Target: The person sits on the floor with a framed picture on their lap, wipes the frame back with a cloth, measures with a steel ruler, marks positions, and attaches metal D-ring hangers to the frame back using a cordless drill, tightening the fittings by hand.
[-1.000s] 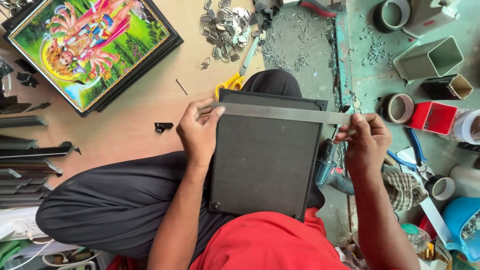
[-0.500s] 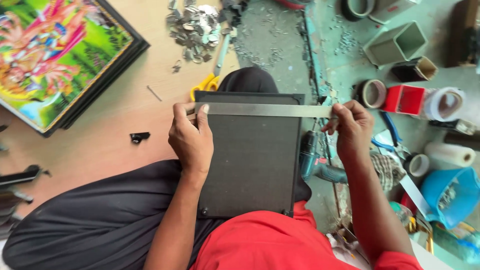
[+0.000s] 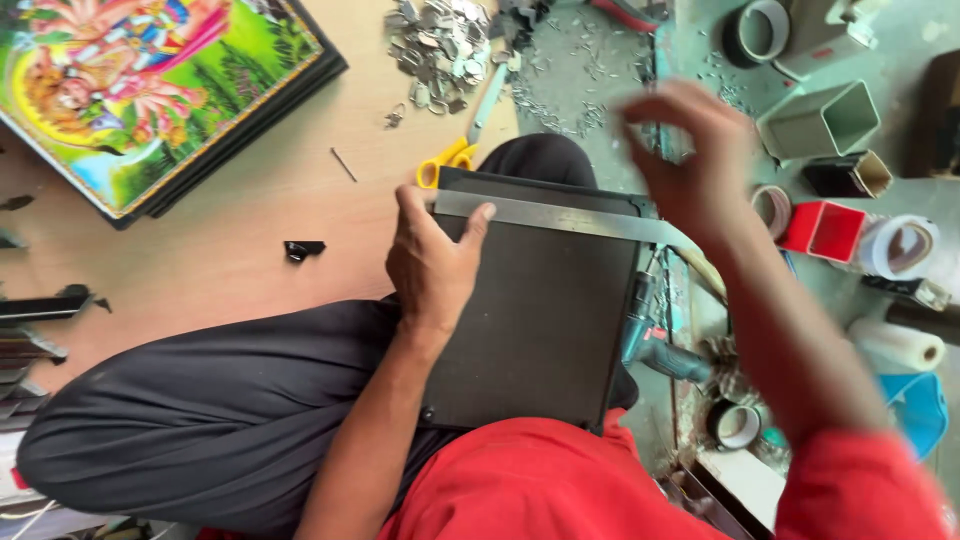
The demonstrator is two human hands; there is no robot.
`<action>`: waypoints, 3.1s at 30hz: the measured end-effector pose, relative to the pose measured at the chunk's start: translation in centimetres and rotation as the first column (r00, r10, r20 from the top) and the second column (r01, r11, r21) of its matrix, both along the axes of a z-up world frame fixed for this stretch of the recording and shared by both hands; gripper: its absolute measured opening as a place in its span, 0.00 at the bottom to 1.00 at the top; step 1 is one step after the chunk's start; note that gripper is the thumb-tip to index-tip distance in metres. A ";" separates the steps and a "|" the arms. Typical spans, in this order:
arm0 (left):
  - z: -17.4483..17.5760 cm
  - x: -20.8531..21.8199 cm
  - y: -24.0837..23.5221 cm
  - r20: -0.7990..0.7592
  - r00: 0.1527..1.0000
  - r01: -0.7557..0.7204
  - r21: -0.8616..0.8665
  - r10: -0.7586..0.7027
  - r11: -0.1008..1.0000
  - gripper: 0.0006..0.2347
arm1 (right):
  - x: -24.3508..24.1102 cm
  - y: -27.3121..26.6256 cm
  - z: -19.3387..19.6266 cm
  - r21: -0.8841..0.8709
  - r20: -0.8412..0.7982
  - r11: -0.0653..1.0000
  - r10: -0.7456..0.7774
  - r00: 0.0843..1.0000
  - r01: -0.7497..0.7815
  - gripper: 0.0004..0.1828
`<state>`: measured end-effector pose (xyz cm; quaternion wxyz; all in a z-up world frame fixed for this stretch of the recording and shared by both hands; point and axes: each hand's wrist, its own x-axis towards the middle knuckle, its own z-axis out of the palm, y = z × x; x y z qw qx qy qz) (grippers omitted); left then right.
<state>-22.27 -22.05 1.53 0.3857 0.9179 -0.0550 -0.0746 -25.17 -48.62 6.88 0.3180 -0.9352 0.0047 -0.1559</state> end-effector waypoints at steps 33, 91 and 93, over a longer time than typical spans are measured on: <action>1.4 0.1 -0.5 -0.033 0.999 0.001 -0.013 -0.002 1.000 0.25 | 1.6 -0.2 -2.6 0.414 -0.104 0.897 0.216 0.971 -0.156 0.11; 1.2 -2.0 -2.8 0.004 1.000 0.009 0.033 -0.010 0.999 0.25 | -5.2 1.4 -4.9 0.008 -0.081 0.994 0.111 0.991 -0.110 0.06; 1.3 -1.7 -2.8 -0.024 1.000 -0.013 0.012 0.013 1.000 0.25 | -5.4 1.3 -4.5 -0.001 -0.073 0.990 0.141 0.987 -0.142 0.06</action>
